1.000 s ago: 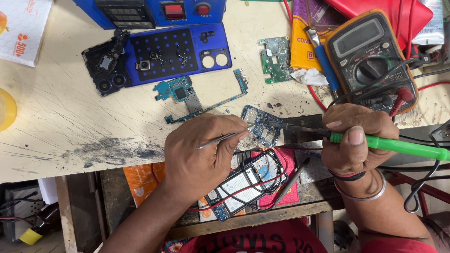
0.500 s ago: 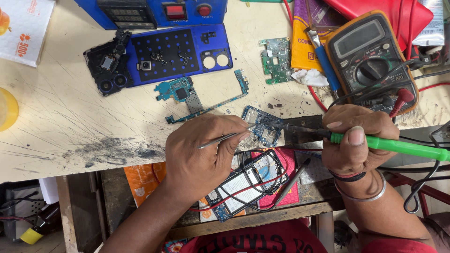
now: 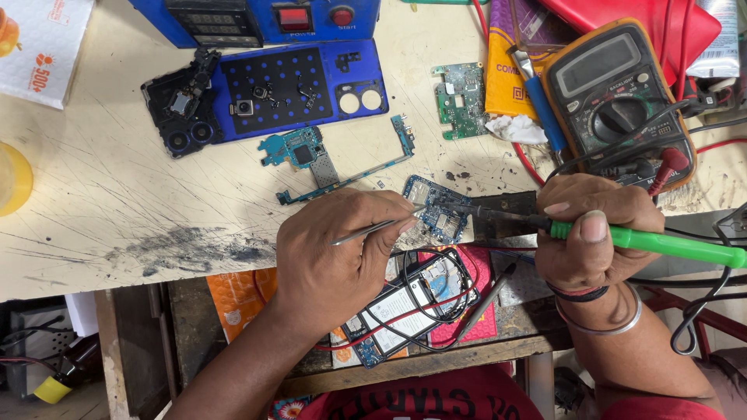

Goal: The person probes a disassembled phone motherboard with multimeter test leads, then uses a soldering iron and tweezers to work on the board's components, repeatedly testing and soldering points on the circuit board at a cluttered workbench.

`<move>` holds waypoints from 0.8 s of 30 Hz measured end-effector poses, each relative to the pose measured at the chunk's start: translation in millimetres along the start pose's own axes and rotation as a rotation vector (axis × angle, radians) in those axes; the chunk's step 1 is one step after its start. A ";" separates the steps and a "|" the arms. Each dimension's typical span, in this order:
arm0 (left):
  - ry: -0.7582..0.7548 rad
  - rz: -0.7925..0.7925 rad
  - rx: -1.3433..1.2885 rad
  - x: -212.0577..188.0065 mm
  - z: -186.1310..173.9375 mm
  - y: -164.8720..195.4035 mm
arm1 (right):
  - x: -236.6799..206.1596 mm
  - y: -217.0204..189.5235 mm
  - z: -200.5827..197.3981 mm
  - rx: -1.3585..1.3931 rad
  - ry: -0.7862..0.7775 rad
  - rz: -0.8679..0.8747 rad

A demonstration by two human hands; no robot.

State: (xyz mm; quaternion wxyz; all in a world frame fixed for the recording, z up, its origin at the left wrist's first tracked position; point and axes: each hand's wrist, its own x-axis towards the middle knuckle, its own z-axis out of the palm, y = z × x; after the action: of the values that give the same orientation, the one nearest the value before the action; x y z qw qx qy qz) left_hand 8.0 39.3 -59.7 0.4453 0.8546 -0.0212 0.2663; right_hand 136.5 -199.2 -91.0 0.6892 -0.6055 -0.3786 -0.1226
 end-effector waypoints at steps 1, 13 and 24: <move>-0.001 -0.001 0.004 -0.1 -0.1 -0.2 | 0.3 0.0 0.0 0.000 -0.002 -0.003; -0.001 0.008 0.008 -0.4 0.3 -1.0 | 1.8 -0.3 1.7 0.002 -0.005 -0.005; -0.001 0.010 0.012 -0.7 -0.3 -0.8 | 0.8 0.5 2.0 0.003 0.015 -0.005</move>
State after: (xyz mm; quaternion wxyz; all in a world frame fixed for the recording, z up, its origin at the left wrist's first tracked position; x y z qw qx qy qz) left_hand 7.4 39.8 -60.5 0.4388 0.8573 -0.0241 0.2680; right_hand 136.6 -196.9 -90.8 0.6928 -0.6024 -0.3751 -0.1282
